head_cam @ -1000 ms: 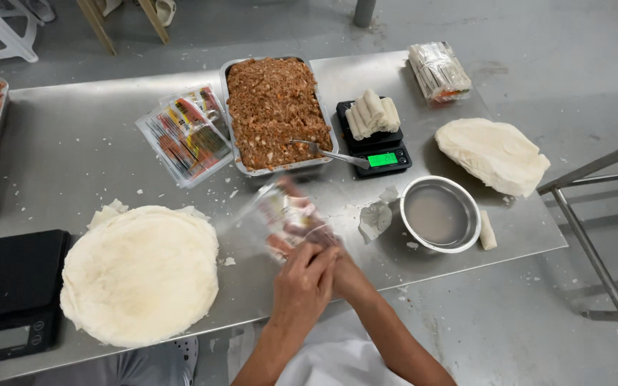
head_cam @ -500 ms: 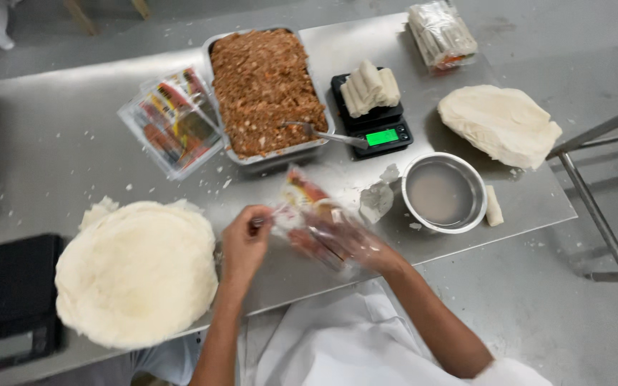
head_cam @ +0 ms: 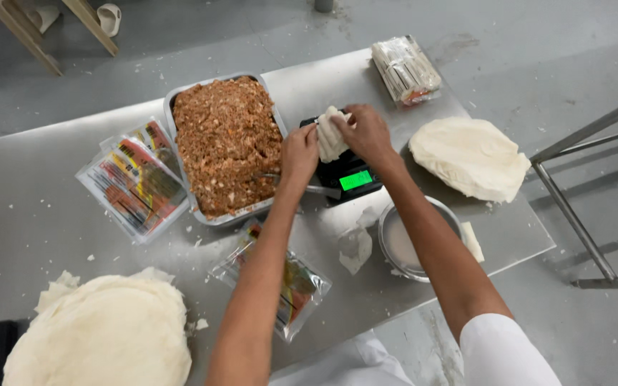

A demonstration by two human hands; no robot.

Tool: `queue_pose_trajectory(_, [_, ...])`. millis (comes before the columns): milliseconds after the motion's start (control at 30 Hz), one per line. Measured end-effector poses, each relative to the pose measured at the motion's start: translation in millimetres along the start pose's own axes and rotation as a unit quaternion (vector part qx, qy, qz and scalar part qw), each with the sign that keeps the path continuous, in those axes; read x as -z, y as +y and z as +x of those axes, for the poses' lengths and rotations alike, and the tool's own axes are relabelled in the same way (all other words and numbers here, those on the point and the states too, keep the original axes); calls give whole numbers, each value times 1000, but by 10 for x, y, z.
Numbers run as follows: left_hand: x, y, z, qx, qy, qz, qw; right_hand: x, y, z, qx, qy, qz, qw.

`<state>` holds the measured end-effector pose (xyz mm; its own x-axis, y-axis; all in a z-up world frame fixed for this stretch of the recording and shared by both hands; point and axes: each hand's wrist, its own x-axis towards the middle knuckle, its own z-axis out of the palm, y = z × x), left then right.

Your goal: The person peels wrappers from a stack, places filling onto a wrapper, rolls it into a spring roll, and then packs multiple spring rolls into a plastic bag by hand.

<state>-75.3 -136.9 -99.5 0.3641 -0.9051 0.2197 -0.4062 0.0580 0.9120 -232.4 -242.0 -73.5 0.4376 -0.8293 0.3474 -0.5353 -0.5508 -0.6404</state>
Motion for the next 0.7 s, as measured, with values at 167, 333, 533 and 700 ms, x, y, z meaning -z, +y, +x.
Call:
queue_pose_trajectory(167, [-320, 63, 244, 66, 21, 71, 995, 97, 3, 63, -81, -69, 67, 992])
queue_pose_trajectory(333, [-469, 143, 183, 115, 34, -128, 984, 168, 256, -43, -302, -38, 368, 879])
queue_pose_trajectory(533, [-475, 161, 165, 195, 16, -474, 858, 464, -83, -195, -261, -58, 466, 844])
queue_pose_trajectory(700, [-275, 283, -47, 143, -24, -498, 855, 557, -505, -371, -188, -37, 402, 895])
